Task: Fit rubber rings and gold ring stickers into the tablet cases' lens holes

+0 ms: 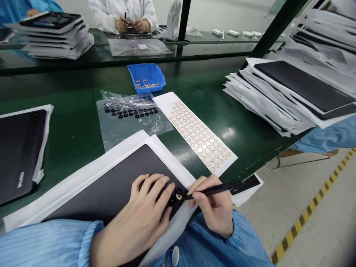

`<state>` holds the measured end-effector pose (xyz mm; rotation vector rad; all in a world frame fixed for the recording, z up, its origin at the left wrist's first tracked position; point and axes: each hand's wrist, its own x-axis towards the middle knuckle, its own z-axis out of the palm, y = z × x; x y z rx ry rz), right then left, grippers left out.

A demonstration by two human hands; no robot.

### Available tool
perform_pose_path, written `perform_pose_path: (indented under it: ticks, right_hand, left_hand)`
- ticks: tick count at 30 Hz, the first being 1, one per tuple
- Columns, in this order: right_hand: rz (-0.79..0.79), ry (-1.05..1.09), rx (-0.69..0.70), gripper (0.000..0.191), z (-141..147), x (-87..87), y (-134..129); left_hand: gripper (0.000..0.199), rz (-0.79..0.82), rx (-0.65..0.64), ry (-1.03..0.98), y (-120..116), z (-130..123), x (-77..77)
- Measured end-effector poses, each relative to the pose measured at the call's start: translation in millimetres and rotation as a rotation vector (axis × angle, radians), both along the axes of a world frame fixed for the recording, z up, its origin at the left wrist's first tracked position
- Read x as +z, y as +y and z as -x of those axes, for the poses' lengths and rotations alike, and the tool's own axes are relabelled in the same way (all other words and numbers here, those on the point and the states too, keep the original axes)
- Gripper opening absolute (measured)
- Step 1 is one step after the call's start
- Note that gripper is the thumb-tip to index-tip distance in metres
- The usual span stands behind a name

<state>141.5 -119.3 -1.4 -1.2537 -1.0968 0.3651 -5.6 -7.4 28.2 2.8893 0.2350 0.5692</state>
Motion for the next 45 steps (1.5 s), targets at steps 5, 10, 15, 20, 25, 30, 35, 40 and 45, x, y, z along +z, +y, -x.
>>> perform_pose_path:
  ticks: [5,10,15,20,25,30,35,40,45]
  right_hand:
    - [-0.006,0.064,0.029,0.015,-7,13.3,-2]
    - [0.103,-0.257,0.048,0.013,-51,63.9,12]
    - [0.047,-0.5,0.031,0.021,-102,112.9,116]
    - [0.165,-0.493,-0.069,0.014,-112,116.2,250]
    - [0.256,-0.524,-0.012,0.021,-113,95.9,315]
    - [0.245,-0.559,0.041,0.011,-122,88.3,319]
    - [0.232,-0.712,0.198,0.009,-92,82.1,298]
    - [0.22,-0.845,0.384,0.018,-35,53.6,288]
    - [0.183,-0.856,0.338,0.015,-14,29.7,300]
  left_hand:
    - [0.032,-0.044,0.005,-0.017,0,0,-0.6]
    - [0.028,-0.059,-0.01,-0.012,1,-1,-0.1]
    - [0.027,-0.072,0.006,-0.01,-2,-2,-1.8]
    - [0.031,0.008,0.007,0.148,1,-4,3.4]
    - [0.024,0.041,0.008,0.278,5,-9,3.6]
    - [0.023,0.031,-0.004,0.253,1,-9,1.5]
    - [0.02,0.291,0.149,0.01,44,-12,3.9]
    - [0.019,0.443,0.659,-0.126,154,-1,13.0]
    - [0.023,0.79,0.845,-0.027,212,12,17.1]
